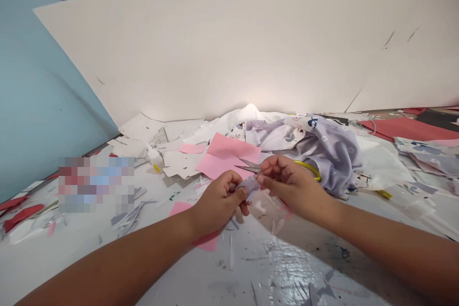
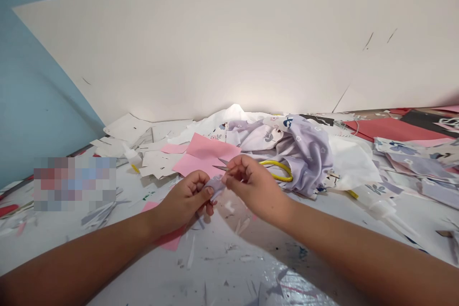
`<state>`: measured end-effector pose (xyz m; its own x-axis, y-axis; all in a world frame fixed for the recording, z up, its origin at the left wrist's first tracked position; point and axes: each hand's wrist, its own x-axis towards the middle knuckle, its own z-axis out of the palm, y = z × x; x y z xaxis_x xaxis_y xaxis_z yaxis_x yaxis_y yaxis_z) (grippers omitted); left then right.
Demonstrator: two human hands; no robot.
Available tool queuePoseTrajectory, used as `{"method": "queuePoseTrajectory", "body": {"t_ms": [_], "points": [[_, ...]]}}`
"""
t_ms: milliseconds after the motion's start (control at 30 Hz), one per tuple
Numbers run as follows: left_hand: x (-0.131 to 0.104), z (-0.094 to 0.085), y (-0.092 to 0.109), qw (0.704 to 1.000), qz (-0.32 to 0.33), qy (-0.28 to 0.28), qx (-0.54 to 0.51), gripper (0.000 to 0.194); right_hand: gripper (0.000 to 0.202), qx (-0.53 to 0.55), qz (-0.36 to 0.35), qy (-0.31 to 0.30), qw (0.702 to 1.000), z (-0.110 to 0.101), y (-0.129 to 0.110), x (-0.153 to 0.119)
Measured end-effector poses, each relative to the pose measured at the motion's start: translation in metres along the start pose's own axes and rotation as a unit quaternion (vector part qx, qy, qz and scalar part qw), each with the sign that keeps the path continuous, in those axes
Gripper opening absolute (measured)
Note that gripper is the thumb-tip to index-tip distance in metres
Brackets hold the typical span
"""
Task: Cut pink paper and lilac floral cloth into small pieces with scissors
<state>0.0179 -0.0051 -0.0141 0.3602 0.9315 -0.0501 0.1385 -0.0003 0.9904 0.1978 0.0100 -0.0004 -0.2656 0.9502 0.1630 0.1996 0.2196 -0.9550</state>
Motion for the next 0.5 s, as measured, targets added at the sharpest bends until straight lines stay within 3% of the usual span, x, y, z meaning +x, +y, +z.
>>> {"method": "queuePoseTrajectory", "body": {"t_ms": [67, 133, 233, 300, 400, 500], "points": [[0.003, -0.002, -0.001, 0.999, -0.001, 0.044, -0.027, 0.023, 0.024, -0.115, -0.003, 0.020, 0.993, -0.017, -0.004, 0.007], [0.006, -0.004, 0.000, 0.995, -0.010, 0.083, -0.053, 0.024, 0.031, -0.286, 0.059, 0.007, 0.956, -0.037, -0.007, 0.013], [0.010, -0.007, 0.000, 0.990, -0.024, 0.114, -0.078, 0.022, 0.025, -0.459, 0.090, -0.101, 0.878, -0.057, -0.006, 0.017], [0.011, -0.008, -0.001, 0.988, -0.027, 0.119, -0.095, 0.021, 0.020, -0.497, 0.089, -0.127, 0.854, -0.061, -0.002, 0.016], [0.013, -0.010, -0.005, 0.986, -0.022, 0.121, -0.113, 0.020, 0.013, -0.521, 0.052, -0.124, 0.843, -0.057, 0.003, 0.015], [0.015, -0.012, -0.010, 0.982, -0.016, 0.136, -0.128, 0.019, 0.016, -0.537, 0.057, -0.125, 0.832, -0.053, 0.004, 0.012]]}}
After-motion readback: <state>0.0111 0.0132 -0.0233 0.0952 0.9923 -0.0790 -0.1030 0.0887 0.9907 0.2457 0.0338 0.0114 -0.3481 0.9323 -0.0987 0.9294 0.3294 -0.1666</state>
